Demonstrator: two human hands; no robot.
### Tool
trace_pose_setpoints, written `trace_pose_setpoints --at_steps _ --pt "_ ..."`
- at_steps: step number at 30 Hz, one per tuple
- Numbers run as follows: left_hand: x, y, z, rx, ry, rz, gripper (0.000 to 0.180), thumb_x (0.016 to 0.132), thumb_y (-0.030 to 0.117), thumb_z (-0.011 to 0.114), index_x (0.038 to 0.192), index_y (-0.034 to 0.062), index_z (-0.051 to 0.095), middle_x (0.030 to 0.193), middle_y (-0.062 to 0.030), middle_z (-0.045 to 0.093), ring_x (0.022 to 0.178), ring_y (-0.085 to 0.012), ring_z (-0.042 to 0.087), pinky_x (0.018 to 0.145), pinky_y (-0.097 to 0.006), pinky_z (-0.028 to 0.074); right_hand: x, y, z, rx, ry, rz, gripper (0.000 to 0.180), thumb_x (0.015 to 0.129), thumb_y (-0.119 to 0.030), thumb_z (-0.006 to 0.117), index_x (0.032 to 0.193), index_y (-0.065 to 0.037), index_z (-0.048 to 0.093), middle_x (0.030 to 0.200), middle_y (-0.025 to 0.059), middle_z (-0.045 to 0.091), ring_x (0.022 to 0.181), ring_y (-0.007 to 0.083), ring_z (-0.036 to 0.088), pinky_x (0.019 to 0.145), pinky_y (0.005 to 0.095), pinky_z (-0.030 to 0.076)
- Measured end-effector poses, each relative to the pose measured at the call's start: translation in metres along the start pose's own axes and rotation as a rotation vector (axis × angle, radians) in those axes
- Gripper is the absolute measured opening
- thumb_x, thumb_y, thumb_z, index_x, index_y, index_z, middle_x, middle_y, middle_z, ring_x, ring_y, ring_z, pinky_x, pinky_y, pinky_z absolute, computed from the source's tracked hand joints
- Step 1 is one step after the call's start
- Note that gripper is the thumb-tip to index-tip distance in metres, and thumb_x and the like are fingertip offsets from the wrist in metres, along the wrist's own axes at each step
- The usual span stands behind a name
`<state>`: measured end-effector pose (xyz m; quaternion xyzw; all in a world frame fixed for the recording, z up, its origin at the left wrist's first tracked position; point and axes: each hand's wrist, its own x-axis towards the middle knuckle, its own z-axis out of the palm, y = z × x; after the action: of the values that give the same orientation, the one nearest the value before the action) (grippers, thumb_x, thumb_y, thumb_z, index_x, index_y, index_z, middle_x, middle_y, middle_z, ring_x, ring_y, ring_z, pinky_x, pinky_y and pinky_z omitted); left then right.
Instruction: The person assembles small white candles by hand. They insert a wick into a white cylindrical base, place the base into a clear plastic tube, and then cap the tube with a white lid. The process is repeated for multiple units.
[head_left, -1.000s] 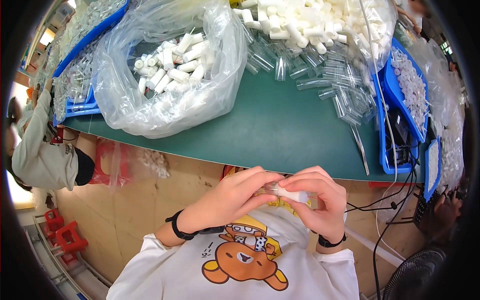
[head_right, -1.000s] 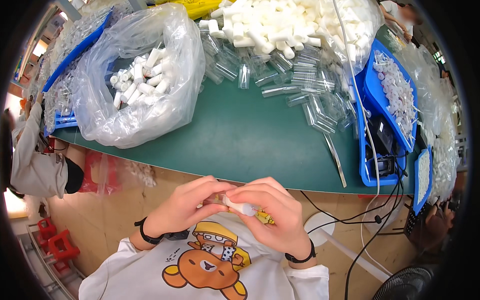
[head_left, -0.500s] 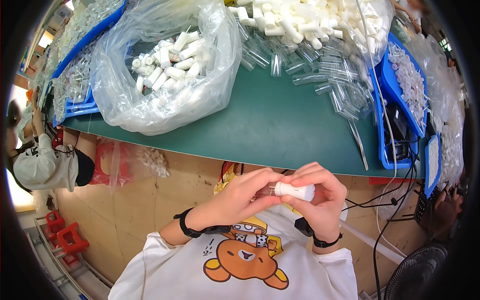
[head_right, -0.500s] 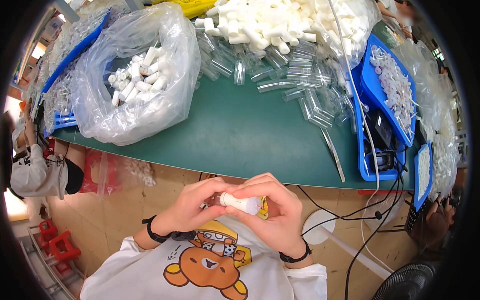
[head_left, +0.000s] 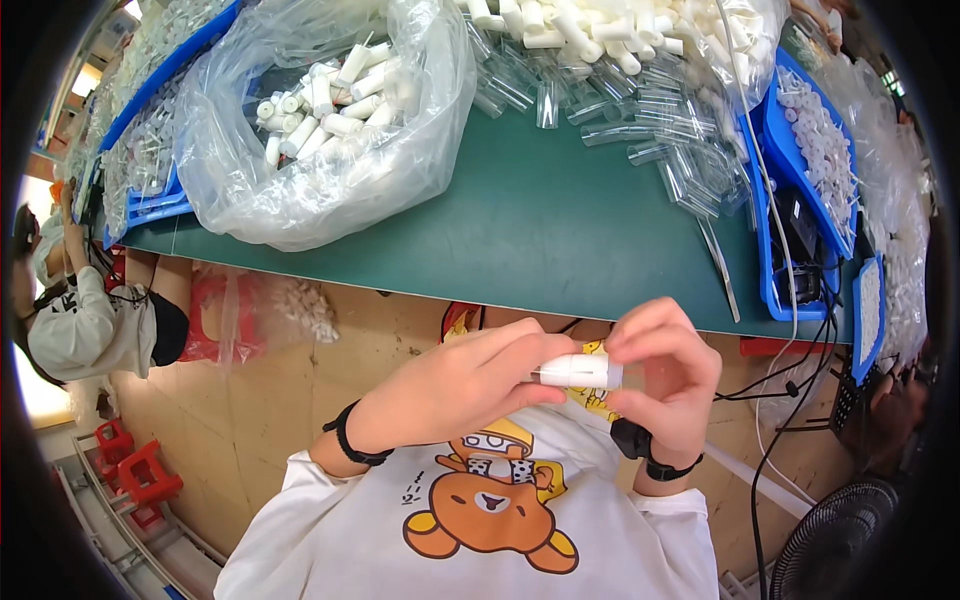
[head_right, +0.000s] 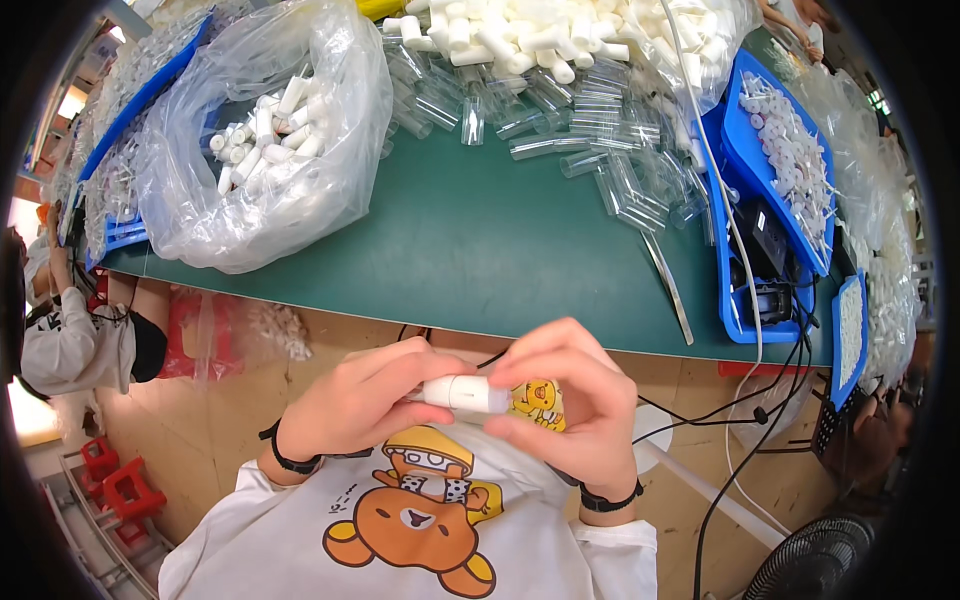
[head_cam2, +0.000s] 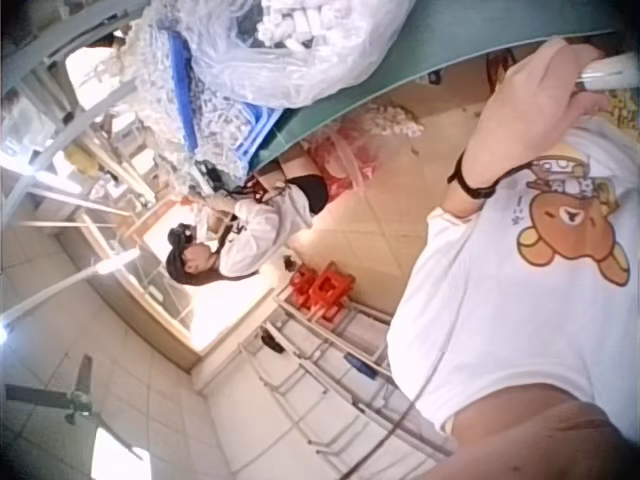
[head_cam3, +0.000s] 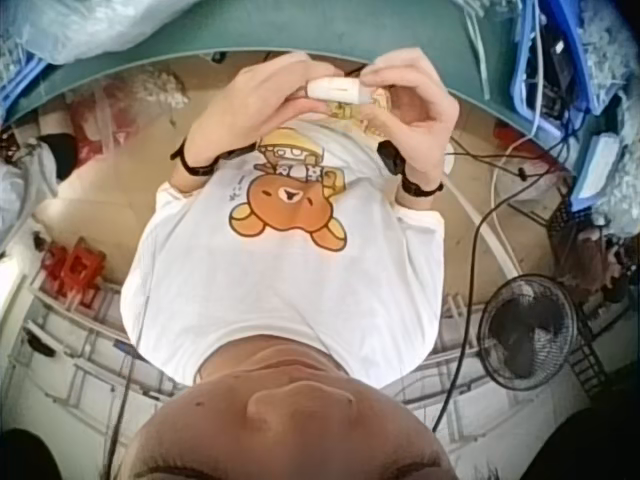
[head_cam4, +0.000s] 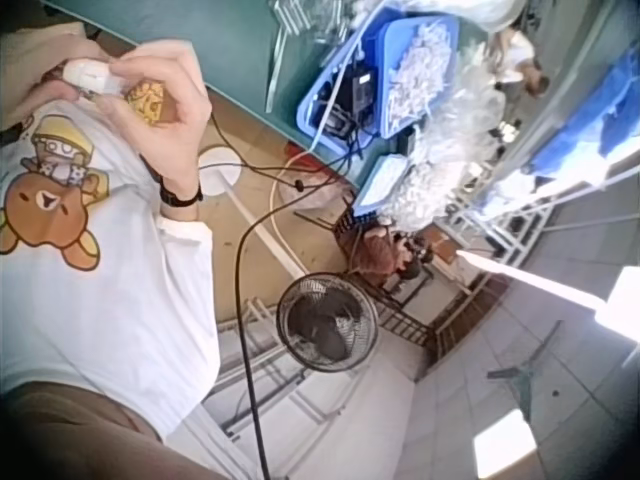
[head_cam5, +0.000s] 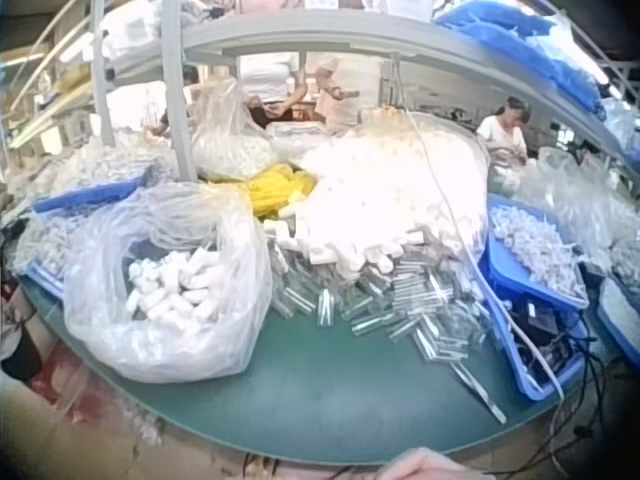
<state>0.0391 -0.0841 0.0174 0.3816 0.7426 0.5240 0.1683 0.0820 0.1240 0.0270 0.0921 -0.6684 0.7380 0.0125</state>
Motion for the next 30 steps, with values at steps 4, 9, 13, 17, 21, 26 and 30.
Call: trace_pose_setpoints --at_steps 4,9,13,17,21,26,30 --pt "0.001 0.002 0.000 0.027 0.024 0.034 0.034 0.078 0.009 0.068 0.109 -0.0002 0.056 0.096 -0.0100 0.061 0.078 -0.0243 0.059 0.066 -0.032 0.048 -0.004 0.002 -0.002 -0.172 0.010 -0.112 0.027 0.062 0.004 0.076 0.087 -0.001 0.066 0.091 0.0105 0.060 0.084 0.0182 0.059 0.072 0.0284 0.047" --pt "0.002 0.003 0.002 0.083 0.023 0.093 0.036 0.076 0.009 0.069 0.109 0.0004 0.056 0.090 -0.0098 0.059 0.075 -0.0257 0.058 0.064 -0.033 0.047 -0.006 0.006 0.003 -0.214 -0.009 -0.146 0.025 0.063 0.004 0.075 0.087 0.000 0.066 0.090 0.0099 0.060 0.082 0.0186 0.059 0.069 0.0276 0.047" --pt "0.003 0.004 0.005 0.114 0.033 0.117 0.036 0.076 0.010 0.070 0.107 0.0004 0.055 0.084 -0.0097 0.056 0.072 -0.0268 0.057 0.062 -0.034 0.047 -0.007 0.010 0.006 -0.258 -0.036 -0.170 0.025 0.065 0.005 0.074 0.087 0.000 0.064 0.089 0.0092 0.058 0.080 0.0182 0.057 0.068 0.0276 0.046" --pt "0.002 0.002 0.008 0.117 0.030 0.128 0.034 0.076 0.009 0.069 0.105 0.0002 0.054 0.083 -0.0096 0.055 0.071 -0.0273 0.056 0.062 -0.034 0.046 -0.007 0.014 0.006 -0.326 -0.089 -0.231 0.026 0.066 0.005 0.073 0.088 0.000 0.061 0.088 0.0090 0.057 0.079 0.0188 0.055 0.064 0.0281 0.044" --pt "0.002 0.000 0.008 0.150 0.032 0.143 0.033 0.076 0.009 0.069 0.104 0.0002 0.054 0.082 -0.0096 0.055 0.071 -0.0277 0.056 0.061 -0.034 0.046 -0.004 0.014 0.006 -0.376 -0.118 -0.294 0.024 0.067 0.005 0.071 0.087 0.000 0.059 0.088 0.0090 0.056 0.077 0.0203 0.054 0.062 0.0287 0.043" --pt "0.002 0.003 0.004 0.153 -0.006 0.130 0.033 0.076 0.009 0.069 0.104 0.0003 0.054 0.085 -0.0099 0.056 0.073 -0.0278 0.056 0.062 -0.034 0.046 -0.006 0.015 0.005 -0.443 -0.168 -0.345 0.023 0.067 0.005 0.072 0.085 0.000 0.058 0.088 0.0086 0.055 0.076 0.0211 0.054 0.064 0.0292 0.043" --pt "0.001 0.000 0.007 0.146 0.004 0.085 0.033 0.076 0.010 0.069 0.105 0.0010 0.055 0.091 -0.0102 0.059 0.074 -0.0272 0.058 0.063 -0.032 0.048 -0.007 0.018 0.003 -0.491 -0.154 -0.385 0.028 0.066 0.003 0.073 0.090 0.000 0.060 0.090 0.0086 0.056 0.078 0.0216 0.055 0.067 0.0299 0.044"
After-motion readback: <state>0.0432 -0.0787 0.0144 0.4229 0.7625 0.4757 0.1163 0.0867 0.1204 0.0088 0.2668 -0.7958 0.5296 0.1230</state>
